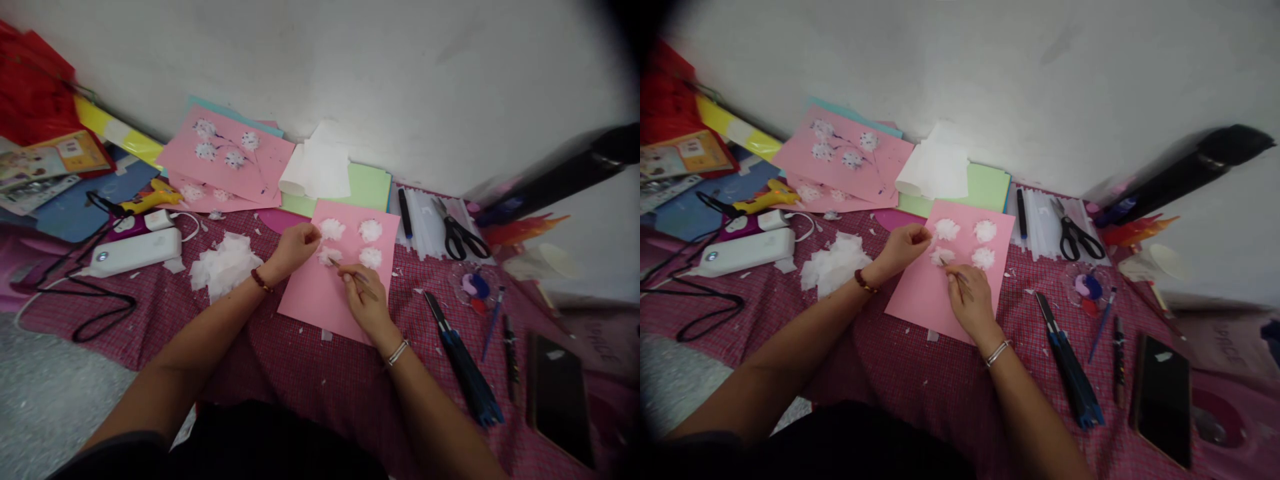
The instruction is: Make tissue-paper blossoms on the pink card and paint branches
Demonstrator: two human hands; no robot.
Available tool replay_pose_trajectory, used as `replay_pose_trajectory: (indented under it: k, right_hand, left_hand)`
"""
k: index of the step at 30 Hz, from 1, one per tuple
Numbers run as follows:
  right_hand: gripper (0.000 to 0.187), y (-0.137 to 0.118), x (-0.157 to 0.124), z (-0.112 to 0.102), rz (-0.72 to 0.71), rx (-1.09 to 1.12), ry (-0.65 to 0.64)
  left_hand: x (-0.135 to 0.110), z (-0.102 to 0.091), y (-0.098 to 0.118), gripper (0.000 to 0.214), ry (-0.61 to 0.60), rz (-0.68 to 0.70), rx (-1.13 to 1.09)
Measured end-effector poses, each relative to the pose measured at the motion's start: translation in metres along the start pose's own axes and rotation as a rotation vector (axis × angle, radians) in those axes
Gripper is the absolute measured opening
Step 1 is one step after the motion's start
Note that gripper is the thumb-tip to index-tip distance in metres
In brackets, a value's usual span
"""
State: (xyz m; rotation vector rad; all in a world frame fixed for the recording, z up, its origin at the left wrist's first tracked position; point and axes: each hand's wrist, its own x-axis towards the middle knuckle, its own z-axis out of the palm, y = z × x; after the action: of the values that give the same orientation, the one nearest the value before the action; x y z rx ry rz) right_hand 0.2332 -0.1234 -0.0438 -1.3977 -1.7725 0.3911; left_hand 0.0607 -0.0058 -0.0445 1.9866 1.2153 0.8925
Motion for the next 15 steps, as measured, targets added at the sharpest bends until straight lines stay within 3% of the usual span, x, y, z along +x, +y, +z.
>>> replay_pose_trajectory:
  k: [6,10,15]
  right_hand:
    - [0.018,-0.0004,-0.0023,0.0001,0.072,-0.05,0.032]
    - [0.019,0.0003,-0.0043,0.0002,0.081,-0.023,0.033]
    - [0.019,-0.002,-0.0045,-0.0045,0.111,0.052,0.097]
  left_hand:
    - [-0.0026,0.0061,-0.0042,0.037,0.022,0.104,0.013]
    - [-0.0055,0.0084,-0.0043,0.047,-0.069,0.227,-0.002]
    - [-0.0091,0.0093,-0.0023,0.042,-0.196,0.427,0.25]
